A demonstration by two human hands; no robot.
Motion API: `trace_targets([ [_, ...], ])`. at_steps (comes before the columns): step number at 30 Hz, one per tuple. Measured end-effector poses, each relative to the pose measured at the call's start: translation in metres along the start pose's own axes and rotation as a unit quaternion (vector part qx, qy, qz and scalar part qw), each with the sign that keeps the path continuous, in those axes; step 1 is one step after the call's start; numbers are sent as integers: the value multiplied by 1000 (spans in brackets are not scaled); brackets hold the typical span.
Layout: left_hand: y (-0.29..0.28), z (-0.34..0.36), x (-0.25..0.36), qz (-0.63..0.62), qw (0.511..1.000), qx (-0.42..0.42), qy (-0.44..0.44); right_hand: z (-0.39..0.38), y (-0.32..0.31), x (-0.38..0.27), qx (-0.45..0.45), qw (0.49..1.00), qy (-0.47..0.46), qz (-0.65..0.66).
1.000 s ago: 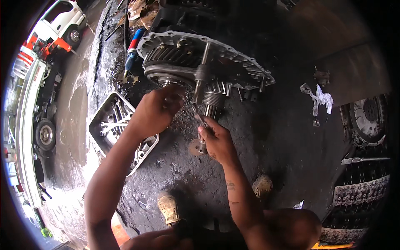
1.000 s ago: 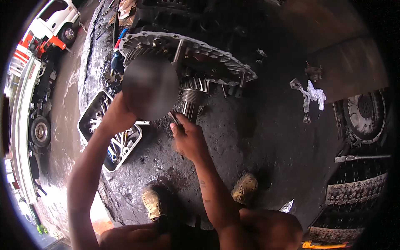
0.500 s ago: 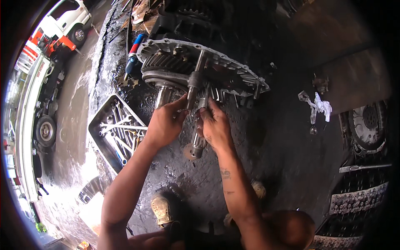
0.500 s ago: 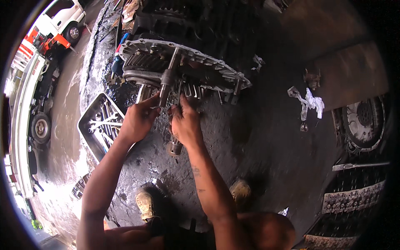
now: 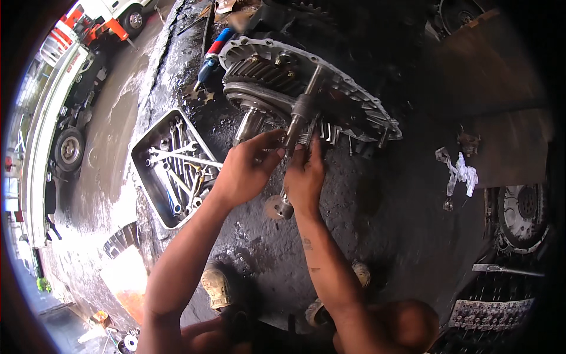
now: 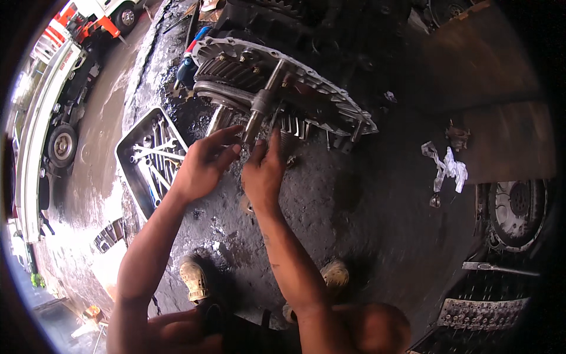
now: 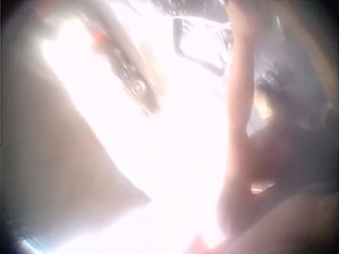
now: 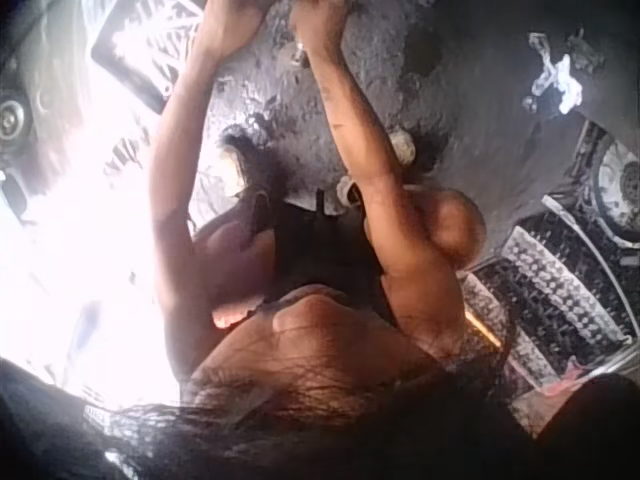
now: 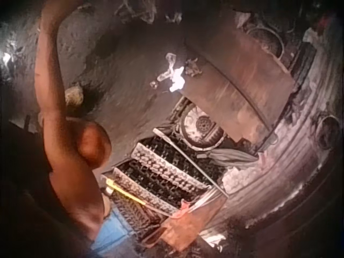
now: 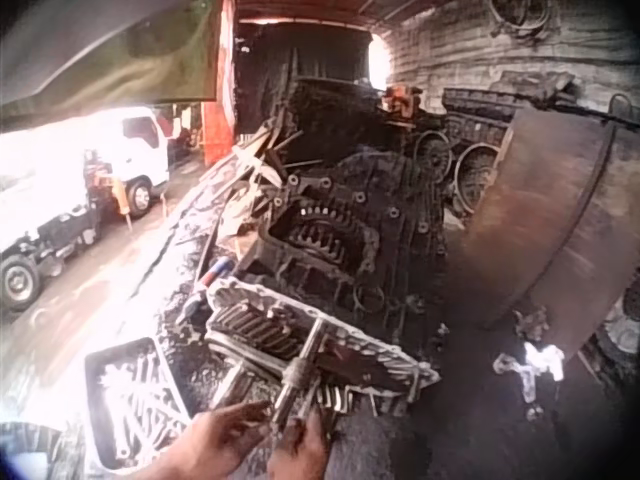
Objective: The person handles a metal gear assembly, wipes it with a cloth, and installs it onto a shaft within a large gearbox housing while selecting a wrench from a metal tray.
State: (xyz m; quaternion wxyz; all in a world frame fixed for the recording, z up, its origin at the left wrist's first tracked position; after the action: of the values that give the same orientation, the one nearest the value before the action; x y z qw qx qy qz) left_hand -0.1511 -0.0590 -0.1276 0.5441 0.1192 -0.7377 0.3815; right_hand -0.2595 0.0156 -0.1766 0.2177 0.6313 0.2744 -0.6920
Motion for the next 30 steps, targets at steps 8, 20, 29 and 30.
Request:
trace_targets([
  [8,-3,45,17,180,981,74,10,-19,9,30,-12,998,62,14],
  [20,23,52,6,150,986,75,-14,-17,6,15,36,997,8,-64],
  [29,23,34,-6,56,998,14,-1,-13,11,24,-95,989,73,-84],
  [30,23,37,-6,70,997,26,-14,-15,17,19,-120,987,74,-77],
])
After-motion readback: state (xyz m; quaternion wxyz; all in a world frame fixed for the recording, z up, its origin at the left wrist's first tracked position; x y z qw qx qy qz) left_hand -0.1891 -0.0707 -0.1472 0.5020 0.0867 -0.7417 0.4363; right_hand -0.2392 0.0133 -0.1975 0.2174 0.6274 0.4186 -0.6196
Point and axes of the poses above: each hand's wrist, its own z-axis towards the middle knuckle, its own y-axis out of the palm, x = y × z, the point moved 6 cm from there along z, towards the middle knuckle, and after that the axes turned 2 degrees about -x, right-handed, at the moved point
